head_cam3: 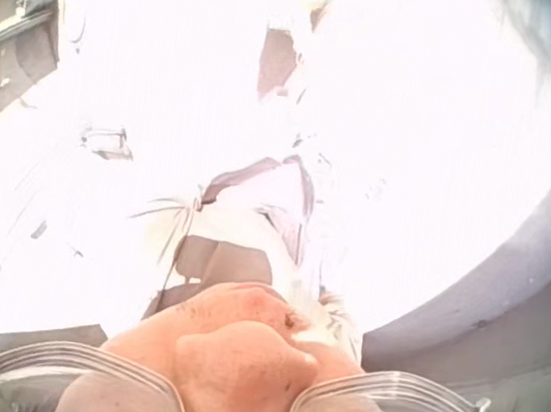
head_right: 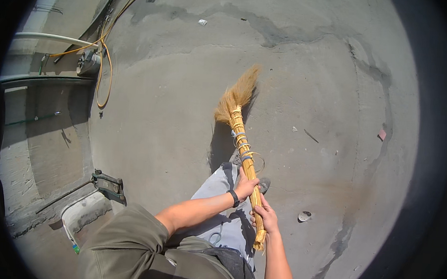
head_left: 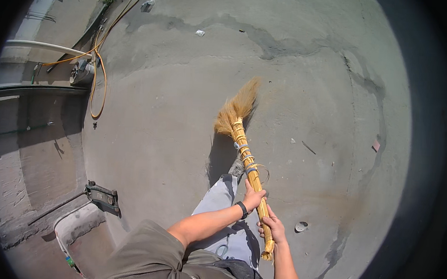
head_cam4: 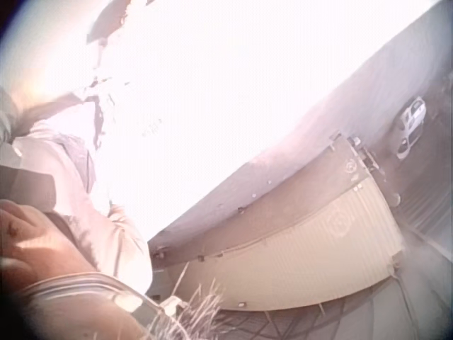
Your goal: The person sweeps a concrete floor with a traditional straw broom, gathering scattered debris such as plastic wrappers, paper, and small objects into a central pile. The person moves across the area, adjusting the broom angle and sweeping direction to consolidate the trash.
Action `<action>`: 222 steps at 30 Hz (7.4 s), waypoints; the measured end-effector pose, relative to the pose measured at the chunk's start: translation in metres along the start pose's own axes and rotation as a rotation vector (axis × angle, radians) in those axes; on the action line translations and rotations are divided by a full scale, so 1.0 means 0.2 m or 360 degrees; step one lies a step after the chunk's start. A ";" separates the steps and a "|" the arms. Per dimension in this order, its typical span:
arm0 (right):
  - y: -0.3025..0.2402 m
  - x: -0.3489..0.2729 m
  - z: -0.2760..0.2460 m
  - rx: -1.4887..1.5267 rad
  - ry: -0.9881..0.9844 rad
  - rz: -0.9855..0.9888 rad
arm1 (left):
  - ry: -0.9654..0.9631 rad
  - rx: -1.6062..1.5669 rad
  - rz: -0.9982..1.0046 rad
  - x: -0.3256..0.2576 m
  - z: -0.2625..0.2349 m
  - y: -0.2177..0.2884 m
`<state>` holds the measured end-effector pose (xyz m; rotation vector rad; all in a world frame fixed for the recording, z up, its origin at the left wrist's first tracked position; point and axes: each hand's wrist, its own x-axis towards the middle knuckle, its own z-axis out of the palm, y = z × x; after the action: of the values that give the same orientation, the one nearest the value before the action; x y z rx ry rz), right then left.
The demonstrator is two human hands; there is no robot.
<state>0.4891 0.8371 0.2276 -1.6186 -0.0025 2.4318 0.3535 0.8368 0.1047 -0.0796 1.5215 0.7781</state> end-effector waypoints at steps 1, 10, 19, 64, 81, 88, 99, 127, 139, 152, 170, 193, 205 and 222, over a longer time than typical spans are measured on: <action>0.04 0.14 0.05 0.0016 -0.0091 0.0099 | 0.0170 0.0020 0.0030 0.09 -0.14 0.01; 0.28 -0.18 -0.66 0.0419 0.0661 -0.0354 | -0.0380 0.0227 -0.0400 0.15 0.72 -0.77; 0.04 -0.51 -0.45 0.0359 0.1006 -0.1000 | -0.1289 0.0289 -0.0387 -0.18 1.30 -0.44; -2.15 3.58 6.62 -0.0616 -0.0674 -0.0119 | 0.0129 -0.0059 0.0321 2.63 -4.48 6.08; -1.81 3.22 6.31 0.0543 0.0507 -0.0360 | -0.0623 0.1557 0.0137 2.65 -3.64 5.70; -1.84 2.74 6.19 0.0271 0.0590 -0.0529 | -0.1005 0.1067 0.0023 2.27 -3.42 5.55; -2.05 2.75 4.85 -0.0209 0.0105 0.0157 | -0.0070 0.0128 -0.0678 2.26 -2.91 4.77; -3.35 3.46 5.51 -0.0018 -0.0511 -0.0427 | 0.0086 -0.0103 0.0358 2.99 -2.61 6.36; -3.84 3.25 6.04 0.0519 0.0678 -0.0317 | -0.0618 0.0964 -0.0218 3.31 -2.12 6.67; -4.91 3.51 6.58 -0.0033 -0.0029 -0.0473 | -0.0147 0.0340 0.0305 3.50 -2.16 8.07; -5.98 4.28 7.21 0.0665 0.0384 -0.0233 | -0.0208 0.1091 -0.0029 4.47 -1.94 9.17; -6.45 4.29 6.16 0.0744 0.0256 -0.0580 | -0.0364 0.0854 -0.0381 4.82 -0.97 8.94; -6.57 2.92 4.83 0.0547 0.1494 -0.0965 | -0.1586 0.0930 -0.0631 3.81 1.03 7.82; -7.97 4.05 4.87 0.0645 0.0037 -0.0657 | -0.0168 0.0877 -0.0215 5.18 0.99 9.13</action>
<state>-0.4104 2.6571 0.0677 -1.3132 0.1369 1.9485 -0.5277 2.7447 -0.0556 0.2628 1.5624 0.2340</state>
